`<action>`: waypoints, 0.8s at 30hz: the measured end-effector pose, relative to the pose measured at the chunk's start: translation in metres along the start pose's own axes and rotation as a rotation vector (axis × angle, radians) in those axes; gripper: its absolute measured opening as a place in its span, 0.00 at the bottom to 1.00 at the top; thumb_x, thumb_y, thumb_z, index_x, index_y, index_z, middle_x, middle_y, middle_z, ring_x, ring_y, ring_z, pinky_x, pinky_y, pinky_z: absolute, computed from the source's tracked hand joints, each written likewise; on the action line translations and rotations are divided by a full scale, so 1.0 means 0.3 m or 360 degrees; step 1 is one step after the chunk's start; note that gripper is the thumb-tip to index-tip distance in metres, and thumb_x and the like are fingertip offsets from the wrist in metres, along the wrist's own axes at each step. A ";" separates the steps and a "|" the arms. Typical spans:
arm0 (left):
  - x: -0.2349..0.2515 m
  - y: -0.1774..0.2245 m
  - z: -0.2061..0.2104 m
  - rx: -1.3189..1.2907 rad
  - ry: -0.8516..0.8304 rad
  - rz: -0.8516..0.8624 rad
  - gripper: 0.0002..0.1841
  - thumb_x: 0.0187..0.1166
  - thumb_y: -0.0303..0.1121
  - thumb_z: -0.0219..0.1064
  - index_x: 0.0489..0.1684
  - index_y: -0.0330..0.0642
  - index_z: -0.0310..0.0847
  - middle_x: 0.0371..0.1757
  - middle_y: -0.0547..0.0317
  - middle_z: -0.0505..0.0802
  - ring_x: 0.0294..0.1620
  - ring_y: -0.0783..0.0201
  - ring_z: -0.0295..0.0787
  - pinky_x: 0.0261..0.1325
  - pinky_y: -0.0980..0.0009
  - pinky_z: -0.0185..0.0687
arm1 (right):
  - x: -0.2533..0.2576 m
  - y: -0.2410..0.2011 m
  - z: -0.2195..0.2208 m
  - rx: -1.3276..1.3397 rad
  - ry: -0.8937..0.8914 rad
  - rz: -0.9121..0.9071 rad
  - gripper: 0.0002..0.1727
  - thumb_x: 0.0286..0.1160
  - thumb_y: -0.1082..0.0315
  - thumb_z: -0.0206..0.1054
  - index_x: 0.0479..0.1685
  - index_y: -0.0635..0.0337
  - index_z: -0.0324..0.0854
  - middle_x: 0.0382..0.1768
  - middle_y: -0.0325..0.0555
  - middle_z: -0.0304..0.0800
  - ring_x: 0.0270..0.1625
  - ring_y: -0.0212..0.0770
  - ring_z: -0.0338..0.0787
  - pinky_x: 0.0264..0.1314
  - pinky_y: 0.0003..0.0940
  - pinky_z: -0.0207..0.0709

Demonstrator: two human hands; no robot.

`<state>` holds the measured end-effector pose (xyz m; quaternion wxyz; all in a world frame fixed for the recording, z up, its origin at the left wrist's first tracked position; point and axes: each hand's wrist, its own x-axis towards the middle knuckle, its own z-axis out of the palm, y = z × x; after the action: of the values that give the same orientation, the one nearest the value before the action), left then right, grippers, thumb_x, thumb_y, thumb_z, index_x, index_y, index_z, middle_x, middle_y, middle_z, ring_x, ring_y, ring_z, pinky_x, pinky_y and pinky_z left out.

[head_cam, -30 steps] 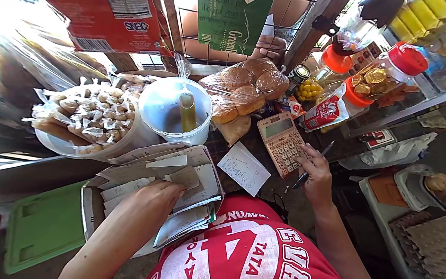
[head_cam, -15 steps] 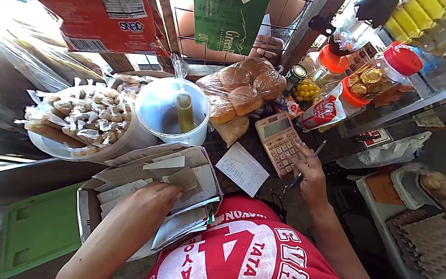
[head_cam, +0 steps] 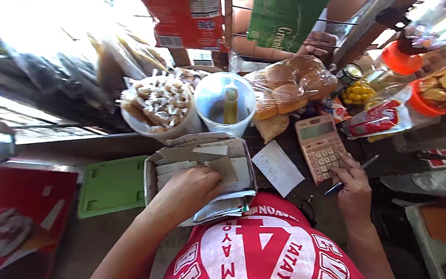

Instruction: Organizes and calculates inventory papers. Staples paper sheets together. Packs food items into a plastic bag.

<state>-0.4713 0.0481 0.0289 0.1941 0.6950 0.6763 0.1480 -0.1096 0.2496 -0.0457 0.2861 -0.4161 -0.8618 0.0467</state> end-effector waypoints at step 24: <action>0.013 -0.023 0.046 0.0227 0.0351 0.0196 0.21 0.75 0.49 0.65 0.51 0.42 0.89 0.37 0.49 0.95 0.42 0.44 0.95 0.51 0.43 0.87 | -0.021 -0.019 -0.017 -0.0114 0.0230 0.0054 0.17 0.80 0.74 0.57 0.54 0.57 0.94 0.58 0.54 0.95 0.57 0.55 0.92 0.64 0.53 0.77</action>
<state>-0.4709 0.0512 0.0134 0.0594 0.7266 0.6585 0.1867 -0.1078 0.2405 -0.0425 0.3317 -0.4431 -0.8328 -0.0095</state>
